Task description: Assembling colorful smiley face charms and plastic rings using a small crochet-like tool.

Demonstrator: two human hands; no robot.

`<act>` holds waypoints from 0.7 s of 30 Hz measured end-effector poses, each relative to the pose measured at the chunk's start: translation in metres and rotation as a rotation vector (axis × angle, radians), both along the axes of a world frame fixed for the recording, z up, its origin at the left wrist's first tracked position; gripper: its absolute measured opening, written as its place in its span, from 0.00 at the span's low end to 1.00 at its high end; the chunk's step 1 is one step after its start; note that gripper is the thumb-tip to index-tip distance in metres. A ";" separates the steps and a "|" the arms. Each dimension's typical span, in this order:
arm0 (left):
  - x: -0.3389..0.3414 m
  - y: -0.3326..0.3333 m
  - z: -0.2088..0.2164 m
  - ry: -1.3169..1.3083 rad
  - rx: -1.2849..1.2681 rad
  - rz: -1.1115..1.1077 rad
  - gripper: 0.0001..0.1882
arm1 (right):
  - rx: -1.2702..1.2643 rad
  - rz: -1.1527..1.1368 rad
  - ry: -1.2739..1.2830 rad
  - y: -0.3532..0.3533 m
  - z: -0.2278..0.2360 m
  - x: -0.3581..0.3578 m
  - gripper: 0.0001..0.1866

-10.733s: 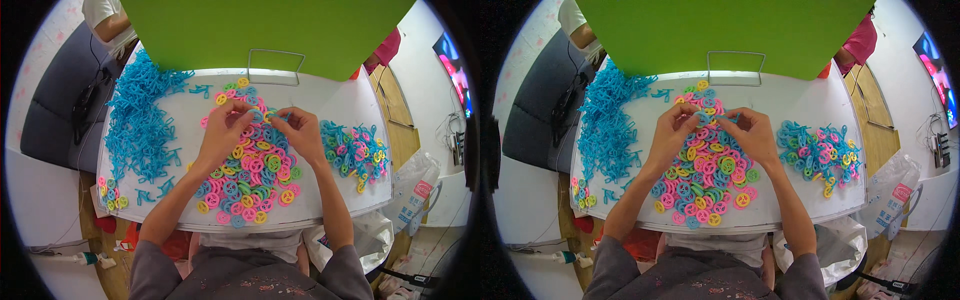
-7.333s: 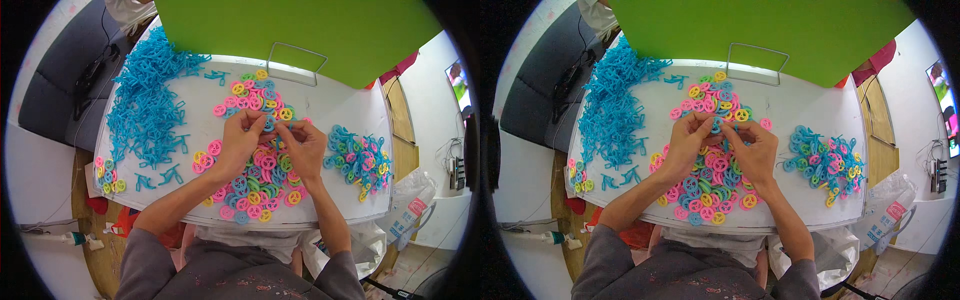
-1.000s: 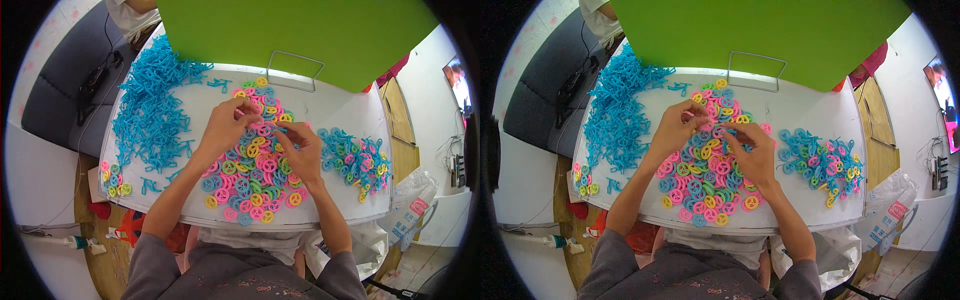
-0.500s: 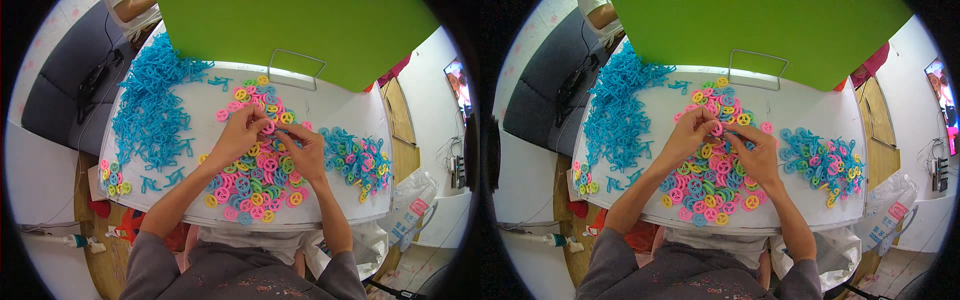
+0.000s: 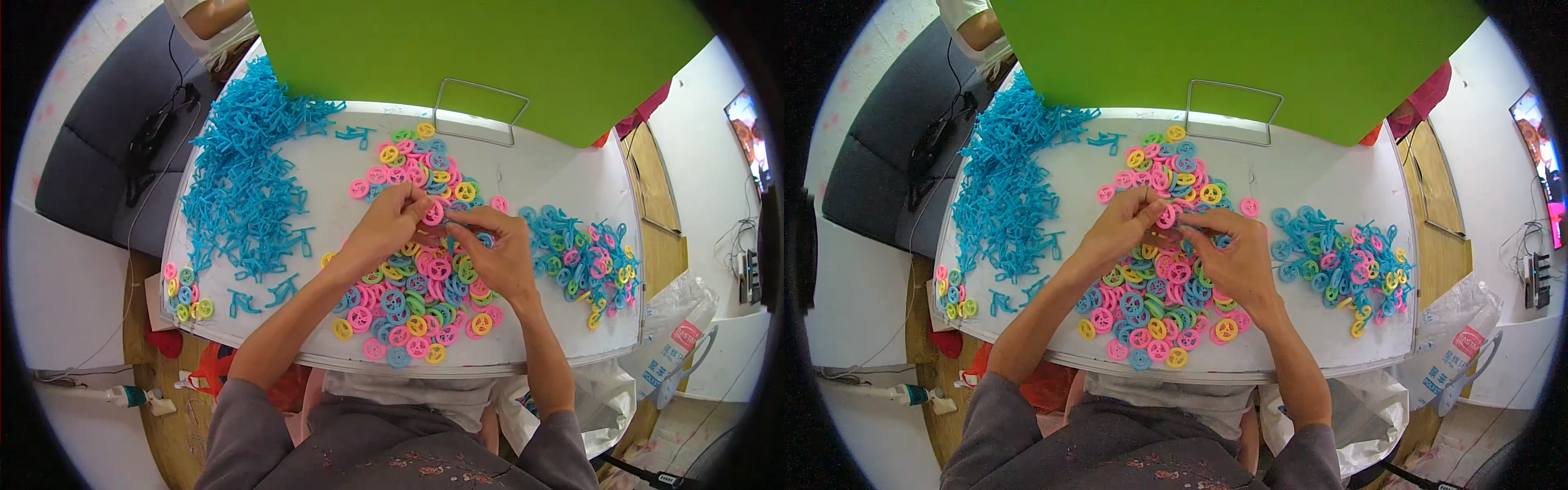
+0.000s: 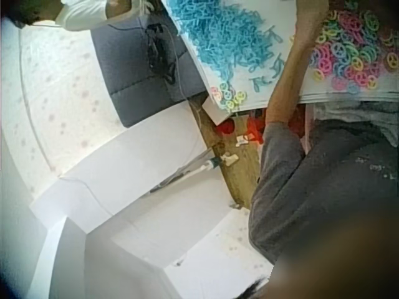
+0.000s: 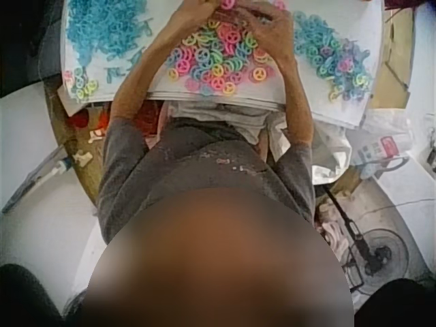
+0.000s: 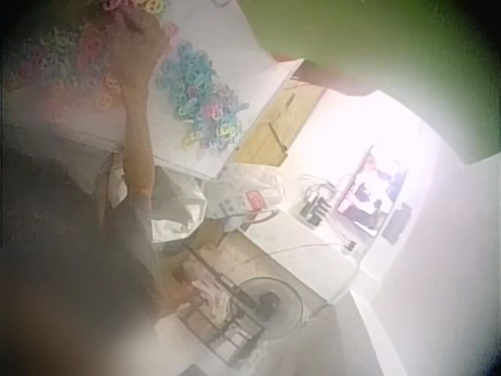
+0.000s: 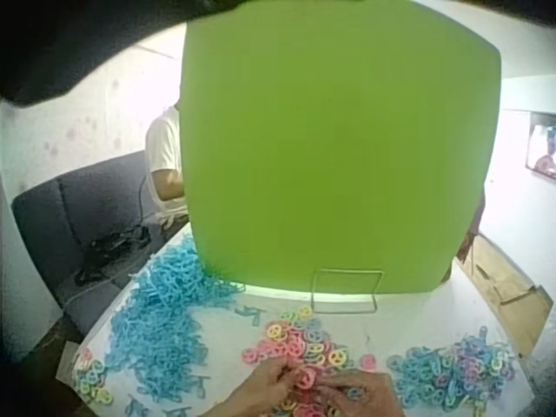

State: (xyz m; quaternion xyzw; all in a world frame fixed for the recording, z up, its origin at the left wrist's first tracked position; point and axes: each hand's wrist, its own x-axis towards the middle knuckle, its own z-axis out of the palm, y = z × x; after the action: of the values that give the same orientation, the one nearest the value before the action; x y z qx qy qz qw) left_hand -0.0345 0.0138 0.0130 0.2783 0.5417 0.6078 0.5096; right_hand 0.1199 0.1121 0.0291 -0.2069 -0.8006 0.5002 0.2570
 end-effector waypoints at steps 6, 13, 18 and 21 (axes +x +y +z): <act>-0.011 -0.001 0.010 0.009 -0.054 -0.038 0.11 | -0.040 -0.001 -0.001 -0.002 0.001 0.001 0.09; 0.000 0.000 0.007 0.087 0.031 0.032 0.10 | -0.069 -0.073 -0.048 -0.004 0.000 -0.001 0.09; 0.003 -0.001 0.006 0.088 0.067 0.058 0.08 | -0.069 -0.071 -0.014 -0.004 -0.001 -0.003 0.09; 0.011 0.002 0.006 0.137 0.055 0.112 0.06 | -0.128 -0.054 -0.013 -0.003 -0.002 -0.002 0.09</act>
State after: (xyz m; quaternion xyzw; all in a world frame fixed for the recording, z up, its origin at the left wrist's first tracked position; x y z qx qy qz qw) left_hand -0.0238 0.0154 0.0188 0.3022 0.5731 0.6297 0.4286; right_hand 0.1182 0.1093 0.0273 -0.2476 -0.7628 0.5418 0.2514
